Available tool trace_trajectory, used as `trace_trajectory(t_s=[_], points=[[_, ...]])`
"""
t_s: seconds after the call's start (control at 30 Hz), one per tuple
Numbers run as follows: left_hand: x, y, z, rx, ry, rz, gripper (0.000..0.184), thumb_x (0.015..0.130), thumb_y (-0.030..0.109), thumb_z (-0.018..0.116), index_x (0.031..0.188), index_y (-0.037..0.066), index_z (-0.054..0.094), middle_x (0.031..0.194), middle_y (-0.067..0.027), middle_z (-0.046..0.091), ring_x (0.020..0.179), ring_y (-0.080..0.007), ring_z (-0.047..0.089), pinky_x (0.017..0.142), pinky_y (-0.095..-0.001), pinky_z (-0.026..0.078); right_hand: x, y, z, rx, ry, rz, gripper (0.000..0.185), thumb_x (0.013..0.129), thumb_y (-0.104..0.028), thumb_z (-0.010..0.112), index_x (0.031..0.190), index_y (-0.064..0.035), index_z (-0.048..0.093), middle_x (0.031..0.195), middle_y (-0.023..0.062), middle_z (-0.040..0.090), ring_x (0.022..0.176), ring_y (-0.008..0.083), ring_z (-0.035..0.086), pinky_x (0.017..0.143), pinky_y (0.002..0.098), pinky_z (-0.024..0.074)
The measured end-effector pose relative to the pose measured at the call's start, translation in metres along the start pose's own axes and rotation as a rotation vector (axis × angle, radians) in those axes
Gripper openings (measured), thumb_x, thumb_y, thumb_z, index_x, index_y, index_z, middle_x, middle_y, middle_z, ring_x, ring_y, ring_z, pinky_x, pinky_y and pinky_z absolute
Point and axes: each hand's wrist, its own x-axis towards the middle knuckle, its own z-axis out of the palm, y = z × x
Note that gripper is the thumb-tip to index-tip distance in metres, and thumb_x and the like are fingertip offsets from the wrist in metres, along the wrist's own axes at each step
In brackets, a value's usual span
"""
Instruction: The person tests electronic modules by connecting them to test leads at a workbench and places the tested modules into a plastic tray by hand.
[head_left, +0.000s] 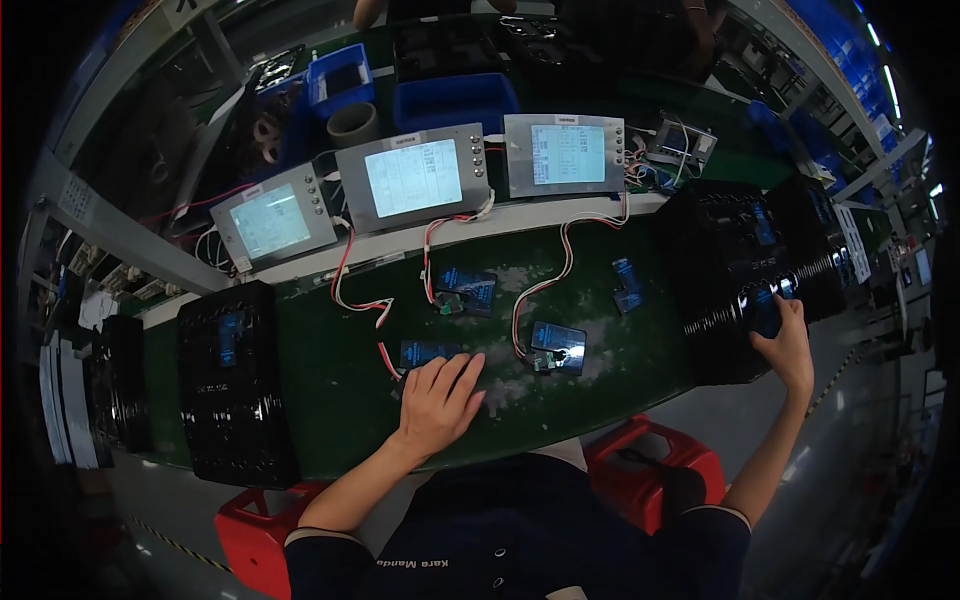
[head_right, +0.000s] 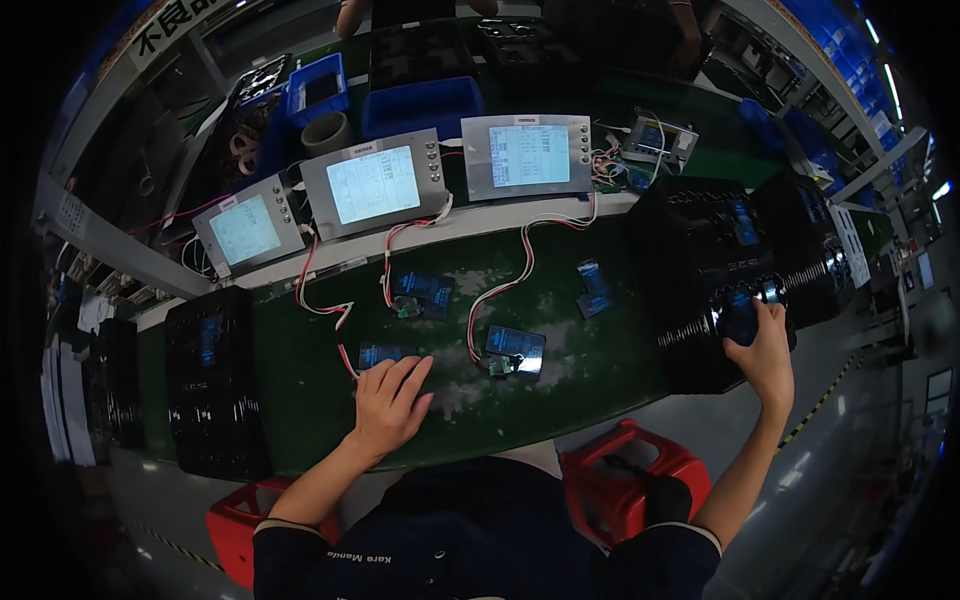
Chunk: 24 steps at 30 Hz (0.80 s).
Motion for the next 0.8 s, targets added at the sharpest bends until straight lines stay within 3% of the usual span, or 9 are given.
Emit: trace_trajectory(t_s=[0.2, 0.27, 0.3, 0.37, 0.5, 0.57, 0.73, 0.8], points=[[-0.003, -0.013, -0.010, -0.014, 0.015, -0.077, 0.050, 0.074, 0.016, 0.071, 0.122, 0.004, 0.059, 0.110, -0.0084, 0.058, 0.097, -0.0257, 0.054, 0.077, -0.0372, 0.041, 0.002, 0.003, 0.005, -0.007, -0.038, 0.032, 0.067, 0.070, -0.008, 0.073, 0.131, 0.0057, 0.048, 0.115, 0.0158, 0.049, 0.109, 0.0313, 0.053, 0.097, 0.0374, 0.0433], [0.000, -0.021, -0.016, -0.019, 0.036, -0.135, 0.047, 0.073, 0.011, 0.073, 0.117, 0.003, 0.061, 0.106, -0.0090, 0.059, 0.097, -0.0272, 0.055, 0.078, -0.0382, 0.042, -0.001, 0.014, 0.012, -0.201, 0.128, -0.016, 0.067, 0.072, -0.007, 0.072, 0.133, 0.0023, 0.046, 0.124, 0.0176, 0.050, 0.116, 0.0332, 0.052, 0.098, 0.0404, 0.0429], [0.002, -0.029, -0.017, -0.007, 0.044, -0.152, 0.045, 0.072, 0.009, 0.073, 0.115, 0.002, 0.061, 0.105, -0.0091, 0.060, 0.097, -0.0274, 0.055, 0.078, -0.0379, 0.042, -0.001, 0.016, 0.007, -0.214, 0.105, 0.020, 0.067, 0.075, -0.006, 0.071, 0.136, -0.0015, 0.045, 0.129, 0.0186, 0.051, 0.120, 0.0352, 0.050, 0.100, 0.0426, 0.0421], [0.011, -0.044, -0.020, 0.017, 0.071, -0.170, 0.037, 0.071, 0.005, 0.073, 0.106, 0.002, 0.063, 0.101, -0.0084, 0.060, 0.095, -0.0262, 0.056, 0.076, -0.0368, 0.043, -0.007, -0.003, -0.007, -0.166, 0.234, -0.022, 0.065, 0.075, -0.004, 0.071, 0.134, 0.0036, 0.046, 0.121, 0.0196, 0.055, 0.113, 0.0356, 0.056, 0.097, 0.0418, 0.0449], [0.041, -0.065, -0.003, -0.015, 0.059, -0.085, 0.029, 0.071, 0.005, 0.070, 0.099, 0.003, 0.064, 0.096, -0.0069, 0.060, 0.092, -0.0237, 0.056, 0.075, -0.0355, 0.043, -0.003, -0.055, -0.012, 0.568, 0.088, -0.184, 0.067, 0.075, 0.001, 0.067, 0.138, -0.0010, 0.046, 0.123, 0.0167, 0.058, 0.113, 0.0228, 0.058, 0.100, 0.0342, 0.0448], [0.051, -0.075, 0.015, -0.015, -0.006, 0.036, 0.024, 0.071, 0.004, 0.073, 0.094, 0.004, 0.067, 0.092, -0.0047, 0.060, 0.087, -0.0224, 0.056, 0.073, -0.0336, 0.043, 0.006, -0.090, 0.004, 0.716, -0.042, -0.318, 0.067, 0.074, 0.003, 0.067, 0.138, -0.0011, 0.046, 0.122, 0.0164, 0.058, 0.113, 0.0219, 0.058, 0.100, 0.0323, 0.0447], [0.066, -0.082, 0.023, 0.148, -0.125, 0.195, 0.020, 0.072, 0.009, 0.065, 0.091, 0.003, 0.067, 0.086, -0.0032, 0.057, 0.084, -0.0193, 0.054, 0.071, -0.0312, 0.042, 0.042, -0.154, 0.083, 1.197, -0.451, -0.350, 0.067, 0.074, 0.003, 0.071, 0.136, 0.0028, 0.045, 0.118, 0.0140, 0.059, 0.107, 0.0189, 0.060, 0.096, 0.0302, 0.0467], [0.071, -0.084, 0.023, 0.259, -0.141, 0.362, 0.010, 0.069, 0.009, 0.062, 0.078, 0.005, 0.063, 0.080, -0.0038, 0.053, 0.082, -0.0189, 0.050, 0.073, -0.0303, 0.042, 0.053, -0.170, 0.111, 1.248, -0.566, -0.329, 0.066, 0.075, 0.003, 0.071, 0.136, 0.0032, 0.044, 0.117, 0.0145, 0.060, 0.104, 0.0177, 0.061, 0.095, 0.0295, 0.0471]])
